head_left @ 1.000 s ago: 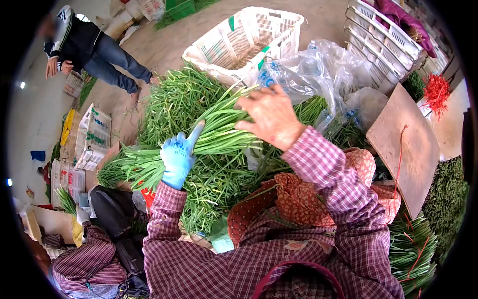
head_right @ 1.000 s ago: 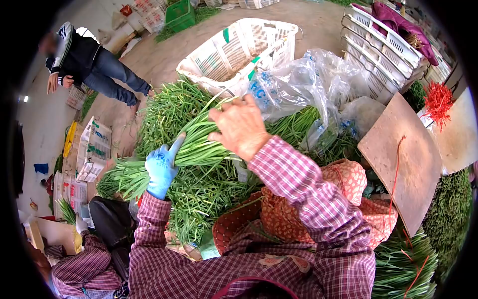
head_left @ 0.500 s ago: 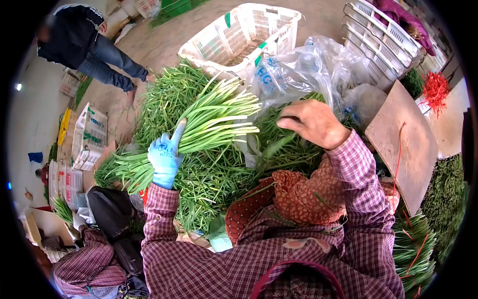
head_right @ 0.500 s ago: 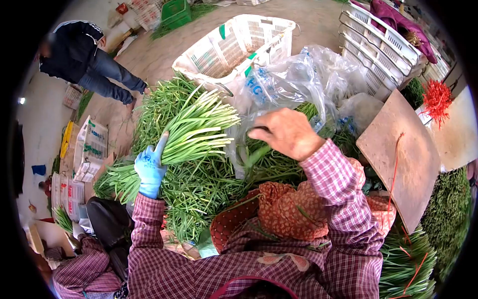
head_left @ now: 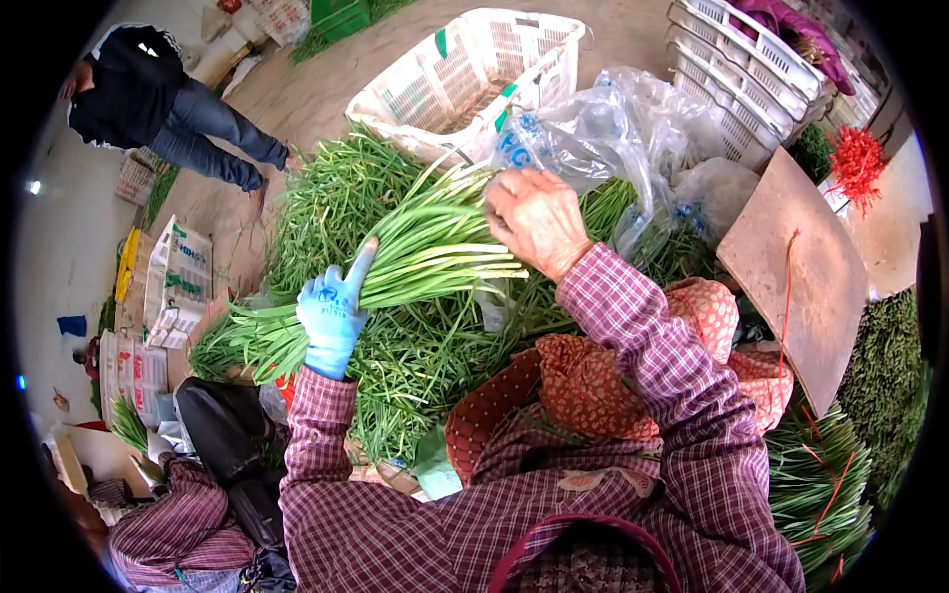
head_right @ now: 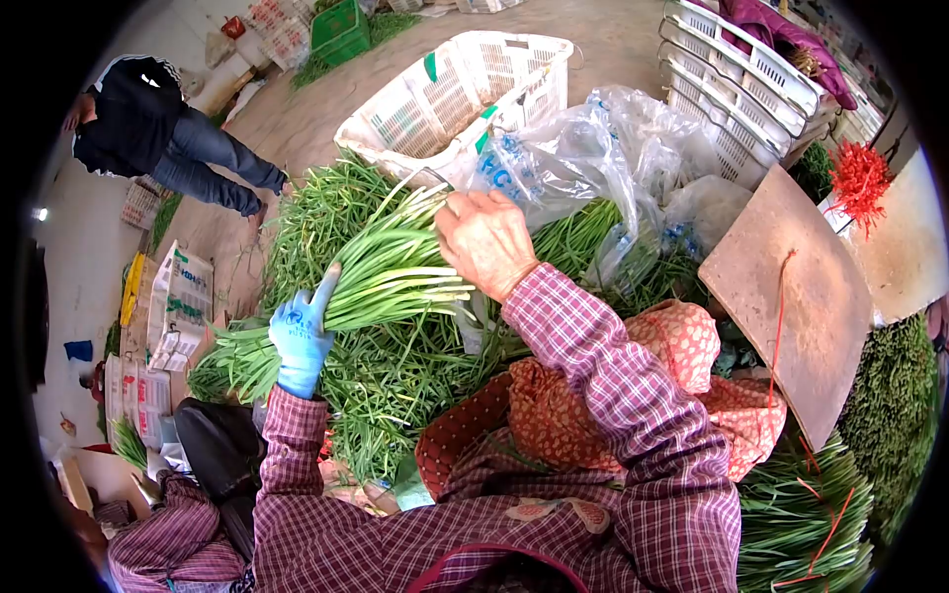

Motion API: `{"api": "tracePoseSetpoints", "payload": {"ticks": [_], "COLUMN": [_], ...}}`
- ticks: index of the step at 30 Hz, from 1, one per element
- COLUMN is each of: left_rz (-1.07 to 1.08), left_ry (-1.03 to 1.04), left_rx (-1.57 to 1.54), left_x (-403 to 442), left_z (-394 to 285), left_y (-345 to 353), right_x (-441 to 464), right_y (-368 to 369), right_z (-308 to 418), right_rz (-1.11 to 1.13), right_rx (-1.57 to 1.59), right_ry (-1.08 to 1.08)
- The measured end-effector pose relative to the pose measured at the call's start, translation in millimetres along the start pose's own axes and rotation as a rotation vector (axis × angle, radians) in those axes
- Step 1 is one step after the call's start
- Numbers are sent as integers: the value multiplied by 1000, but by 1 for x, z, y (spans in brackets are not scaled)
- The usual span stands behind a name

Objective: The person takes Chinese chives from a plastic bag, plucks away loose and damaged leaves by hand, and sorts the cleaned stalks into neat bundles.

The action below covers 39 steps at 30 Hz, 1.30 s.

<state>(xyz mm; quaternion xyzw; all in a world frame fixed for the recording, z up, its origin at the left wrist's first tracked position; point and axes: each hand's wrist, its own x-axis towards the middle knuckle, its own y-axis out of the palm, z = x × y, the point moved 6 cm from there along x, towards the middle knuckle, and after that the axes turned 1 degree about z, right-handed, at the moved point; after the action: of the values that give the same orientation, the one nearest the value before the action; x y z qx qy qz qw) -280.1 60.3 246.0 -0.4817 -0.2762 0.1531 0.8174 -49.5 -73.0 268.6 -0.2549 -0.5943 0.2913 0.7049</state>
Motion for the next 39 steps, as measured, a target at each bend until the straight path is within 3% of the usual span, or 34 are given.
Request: {"api": "tracePoseSetpoints", "payload": {"ticks": [4, 7, 9, 12, 15, 23, 25, 26, 30, 33, 35, 36, 39], "left_rz": [18, 9, 12, 26, 15, -45, -31, -29, -22, -81, -38, 18, 90], "left_ry": [-45, -87, -102, -82, -6, 121, 124, 124, 84, 44, -51, -87, -165], "left_rx": [-29, -4, 20, 37, 36, 52, 22, 20, -7, -30, -99, -135, -219], "left_x": [-6, -13, -16, -13, -7, 2, 3, 4, 1, -4, -5, -6, -3], "left_z": [9, 22, 27, 25, 12, -15, -17, -17, -9, 5, 17, 21, 24], "left_y": [2, 5, 6, 7, 1, -23, -26, -25, -14, 0, 8, 13, 16], "right_x": [-2, -33, -59, -42, 11, 30, 29, 28, 17, 5, -5, -11, -35], "right_y": [-16, -18, -5, -24, -51, 5, 0, 3, -20, -54, -69, -75, -48], "right_z": [-34, -78, -91, -59, -13, -2, -7, -14, -54, -79, -79, -62, -23], "right_rz": [-9, -23, 567, 415, 93, 128, 107, 198, 129, -6, 122, 141, 563], "right_rx": [-221, -363, -386, -138, 3, 33, 148, 131, 21, 291, 547, 673, 812], "right_ry": [195, 131, 286, 163, 95, 67, 119, 212, 383, 457, 505, 425, 314]}}
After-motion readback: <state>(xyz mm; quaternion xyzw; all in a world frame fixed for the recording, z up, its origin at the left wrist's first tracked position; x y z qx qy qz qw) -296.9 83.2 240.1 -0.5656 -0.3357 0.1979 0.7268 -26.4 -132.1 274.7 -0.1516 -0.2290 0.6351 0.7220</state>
